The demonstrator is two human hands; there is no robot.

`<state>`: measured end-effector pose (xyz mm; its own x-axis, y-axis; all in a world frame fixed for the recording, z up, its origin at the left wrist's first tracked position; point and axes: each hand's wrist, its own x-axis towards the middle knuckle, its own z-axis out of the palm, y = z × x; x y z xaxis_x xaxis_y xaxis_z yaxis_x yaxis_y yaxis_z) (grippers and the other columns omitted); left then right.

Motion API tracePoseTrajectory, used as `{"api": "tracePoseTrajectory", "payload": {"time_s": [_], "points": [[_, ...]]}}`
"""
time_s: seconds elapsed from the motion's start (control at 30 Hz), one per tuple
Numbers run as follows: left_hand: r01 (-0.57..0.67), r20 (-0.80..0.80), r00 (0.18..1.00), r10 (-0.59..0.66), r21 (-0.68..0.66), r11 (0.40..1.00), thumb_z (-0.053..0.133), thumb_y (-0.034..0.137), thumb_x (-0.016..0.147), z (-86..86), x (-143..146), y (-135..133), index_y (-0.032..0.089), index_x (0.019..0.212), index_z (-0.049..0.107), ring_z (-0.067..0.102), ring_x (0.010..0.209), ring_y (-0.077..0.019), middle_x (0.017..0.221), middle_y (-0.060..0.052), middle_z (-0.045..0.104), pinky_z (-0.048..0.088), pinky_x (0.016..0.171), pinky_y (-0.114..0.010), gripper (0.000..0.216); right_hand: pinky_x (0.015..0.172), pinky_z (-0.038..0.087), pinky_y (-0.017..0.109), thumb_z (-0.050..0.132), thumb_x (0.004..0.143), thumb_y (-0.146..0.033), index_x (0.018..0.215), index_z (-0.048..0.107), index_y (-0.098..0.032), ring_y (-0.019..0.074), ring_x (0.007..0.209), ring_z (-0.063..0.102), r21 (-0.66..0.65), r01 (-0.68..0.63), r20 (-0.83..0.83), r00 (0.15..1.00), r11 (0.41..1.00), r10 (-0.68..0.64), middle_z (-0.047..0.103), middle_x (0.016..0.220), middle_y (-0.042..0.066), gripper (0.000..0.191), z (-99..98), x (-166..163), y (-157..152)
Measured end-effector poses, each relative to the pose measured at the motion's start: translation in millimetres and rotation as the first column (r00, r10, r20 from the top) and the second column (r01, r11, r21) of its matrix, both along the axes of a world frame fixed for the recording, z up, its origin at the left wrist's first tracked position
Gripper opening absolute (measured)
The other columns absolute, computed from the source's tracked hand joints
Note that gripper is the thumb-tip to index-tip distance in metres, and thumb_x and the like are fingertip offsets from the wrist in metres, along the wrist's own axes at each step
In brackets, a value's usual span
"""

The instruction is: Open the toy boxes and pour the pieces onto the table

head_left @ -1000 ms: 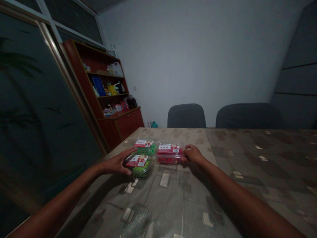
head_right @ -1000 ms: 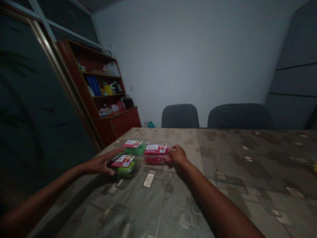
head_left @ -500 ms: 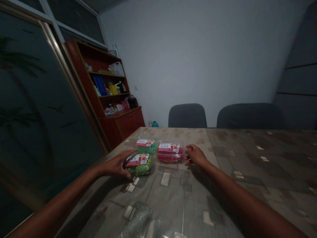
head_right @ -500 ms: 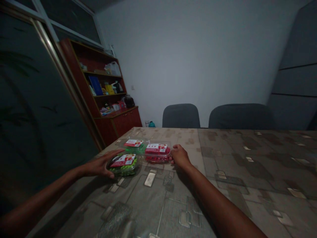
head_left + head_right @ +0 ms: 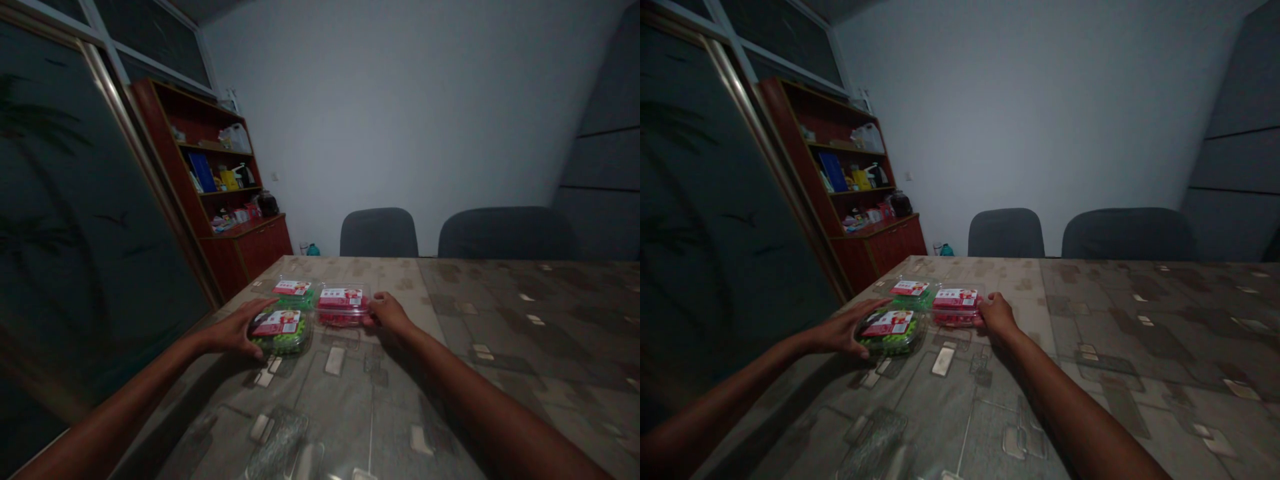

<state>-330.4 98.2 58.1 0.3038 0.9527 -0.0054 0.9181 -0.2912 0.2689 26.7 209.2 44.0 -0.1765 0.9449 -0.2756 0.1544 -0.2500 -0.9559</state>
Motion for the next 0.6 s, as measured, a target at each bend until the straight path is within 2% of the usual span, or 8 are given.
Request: {"api": "tracePoseTrajectory", "payload": {"time_s": [0.3, 0.6], "points": [[0.012, 0.022, 1.000, -0.012, -0.015, 1.000, 0.071, 0.072, 0.060, 2.5, 5, -3, 0.024, 0.150, 0.020, 0.023, 0.138, -0.0394, 0.152, -0.015, 0.025, 0.019, 0.114, -0.054, 0.114, 0.051, 0.050, 0.019, 0.054, 0.096, -0.023, 0.119, 0.052, -0.012, 0.0079, 0.061, 0.058, -0.003, 0.038, -0.061, 0.997, 0.999, -0.038, 0.060, 0.088, 0.002, 0.026, -9.6, -5, 6], [0.000, 0.024, 1.000, 0.001, -0.026, 1.000, 0.073, 0.070, 0.058, 6.6, 6, 0, 0.023, 0.149, 0.024, 0.027, 0.137, -0.0384, 0.152, -0.015, 0.026, 0.020, 0.114, -0.052, 0.112, 0.057, 0.053, 0.022, 0.055, 0.095, -0.021, 0.116, 0.054, -0.011, 0.0094, 0.067, 0.060, -0.011, 0.035, -0.139, 0.990, 0.999, -0.036, 0.061, 0.090, 0.003, 0.023, -12.4, -7, 5]]}}
